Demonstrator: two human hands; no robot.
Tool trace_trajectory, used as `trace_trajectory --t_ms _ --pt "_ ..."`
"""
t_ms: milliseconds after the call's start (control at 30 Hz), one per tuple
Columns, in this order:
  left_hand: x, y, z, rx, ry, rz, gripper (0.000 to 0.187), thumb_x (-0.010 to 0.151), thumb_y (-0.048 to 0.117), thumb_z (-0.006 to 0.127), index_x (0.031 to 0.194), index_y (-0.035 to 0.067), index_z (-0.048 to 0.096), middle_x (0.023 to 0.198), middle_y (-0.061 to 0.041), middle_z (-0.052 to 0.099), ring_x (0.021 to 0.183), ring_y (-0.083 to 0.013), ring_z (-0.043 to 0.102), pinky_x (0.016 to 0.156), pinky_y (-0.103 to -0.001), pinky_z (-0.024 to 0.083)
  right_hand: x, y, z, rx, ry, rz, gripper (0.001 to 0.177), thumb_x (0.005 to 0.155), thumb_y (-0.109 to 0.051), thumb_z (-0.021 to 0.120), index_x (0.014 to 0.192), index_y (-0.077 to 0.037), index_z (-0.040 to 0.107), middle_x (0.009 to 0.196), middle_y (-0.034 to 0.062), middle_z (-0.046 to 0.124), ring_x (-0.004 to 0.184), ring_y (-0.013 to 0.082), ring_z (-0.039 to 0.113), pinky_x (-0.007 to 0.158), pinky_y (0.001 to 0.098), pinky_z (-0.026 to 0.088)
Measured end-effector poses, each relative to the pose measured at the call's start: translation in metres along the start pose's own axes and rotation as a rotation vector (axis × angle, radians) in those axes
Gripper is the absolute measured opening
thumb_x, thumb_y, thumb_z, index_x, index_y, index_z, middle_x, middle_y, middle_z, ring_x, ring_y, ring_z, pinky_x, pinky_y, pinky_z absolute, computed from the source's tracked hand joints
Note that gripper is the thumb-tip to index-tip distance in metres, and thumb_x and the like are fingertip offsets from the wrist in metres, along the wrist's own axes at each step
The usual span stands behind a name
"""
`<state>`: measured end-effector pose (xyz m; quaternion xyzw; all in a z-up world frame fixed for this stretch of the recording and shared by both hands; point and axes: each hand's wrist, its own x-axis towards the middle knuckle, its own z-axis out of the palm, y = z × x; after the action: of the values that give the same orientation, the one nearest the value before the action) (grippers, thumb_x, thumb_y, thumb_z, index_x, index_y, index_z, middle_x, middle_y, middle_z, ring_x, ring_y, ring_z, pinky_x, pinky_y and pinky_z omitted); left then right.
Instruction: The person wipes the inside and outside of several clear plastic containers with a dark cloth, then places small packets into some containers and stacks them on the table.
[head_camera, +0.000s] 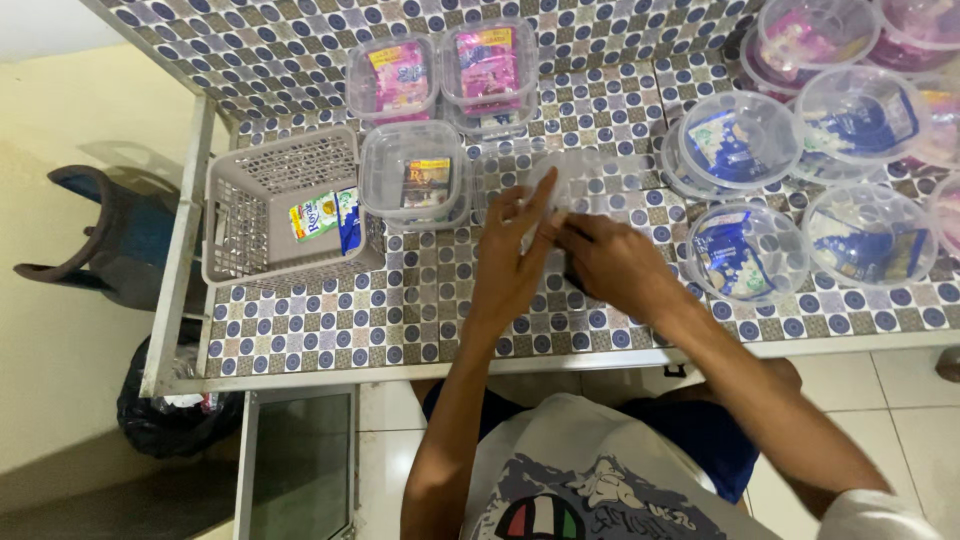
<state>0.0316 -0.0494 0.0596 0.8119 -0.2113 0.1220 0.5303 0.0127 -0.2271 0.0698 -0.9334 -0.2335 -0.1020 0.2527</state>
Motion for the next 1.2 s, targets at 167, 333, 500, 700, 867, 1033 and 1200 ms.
trace_trajectory --t_ms 167,333,500,700,867,1033,1200 --pt "0.013 0.009 -0.007 0.047 -0.010 -0.111 0.041 0.106 0.039 0.058 0.145 0.027 0.061 0.116 -0.017 0.056 0.094 -0.0245 0.063 0.083 -0.039 0.055 0.001 0.013 -0.013 -0.333 0.138 -0.295 0.040 0.077 -0.006 0.071 0.117 -0.005 0.076 0.125 0.0094 0.067 0.112 0.0282 0.065 0.086 0.0426 0.055" --pt "0.022 0.015 -0.009 0.025 -0.111 -0.158 0.038 0.104 0.038 0.059 0.139 0.026 0.066 0.104 -0.016 0.060 0.090 -0.0231 0.063 0.075 -0.038 0.054 0.017 0.022 -0.023 -0.611 0.202 -0.591 0.021 0.083 -0.013 0.074 0.104 -0.008 0.077 0.116 0.0032 0.065 0.123 0.0273 0.060 0.085 0.0372 0.050" --pt "0.025 0.014 -0.023 0.082 -0.070 0.044 0.036 0.108 0.034 0.060 0.143 0.025 0.064 0.111 -0.015 0.060 0.091 -0.0228 0.061 0.081 -0.037 0.054 0.024 0.020 -0.024 -0.712 0.288 -0.571 0.023 0.078 -0.011 0.072 0.100 -0.005 0.076 0.119 0.0070 0.067 0.122 0.0255 0.061 0.082 0.0384 0.049" --pt "0.025 0.012 -0.026 0.107 -0.027 0.019 0.037 0.108 0.032 0.057 0.145 0.027 0.062 0.115 -0.015 0.061 0.086 -0.0213 0.060 0.078 -0.037 0.053 0.019 0.017 -0.013 -0.715 0.249 -0.383 0.022 0.080 -0.009 0.070 0.101 -0.002 0.072 0.116 0.0108 0.066 0.116 0.0262 0.062 0.081 0.0391 0.050" --pt "0.026 0.010 -0.014 0.108 0.059 -0.001 0.037 0.111 0.033 0.052 0.147 0.025 0.060 0.114 -0.013 0.062 0.088 -0.0208 0.062 0.079 -0.036 0.053 0.010 0.007 0.001 -0.497 0.113 -0.186 0.025 0.079 -0.009 0.070 0.103 -0.003 0.073 0.110 0.0114 0.066 0.102 0.0284 0.062 0.077 0.0437 0.051" --pt "0.021 0.007 -0.005 0.070 0.142 -0.023 0.038 0.111 0.035 0.049 0.145 0.023 0.061 0.112 -0.012 0.066 0.088 -0.0225 0.063 0.076 -0.036 0.052 0.008 -0.002 0.010 0.046 0.037 -0.011 0.028 0.081 -0.003 0.063 0.107 -0.005 0.075 0.107 0.0132 0.072 0.096 0.0345 0.067 0.082 0.0451 0.056" --pt "0.015 0.000 0.000 0.067 0.159 -0.011 0.041 0.114 0.036 0.045 0.147 0.018 0.060 0.123 -0.016 0.067 0.105 -0.0268 0.067 0.087 -0.037 0.053 0.016 0.005 0.006 0.495 -0.010 0.145 0.032 0.085 -0.003 0.060 0.114 -0.001 0.074 0.103 0.0178 0.073 0.089 0.0297 0.074 0.080 0.0385 0.059"
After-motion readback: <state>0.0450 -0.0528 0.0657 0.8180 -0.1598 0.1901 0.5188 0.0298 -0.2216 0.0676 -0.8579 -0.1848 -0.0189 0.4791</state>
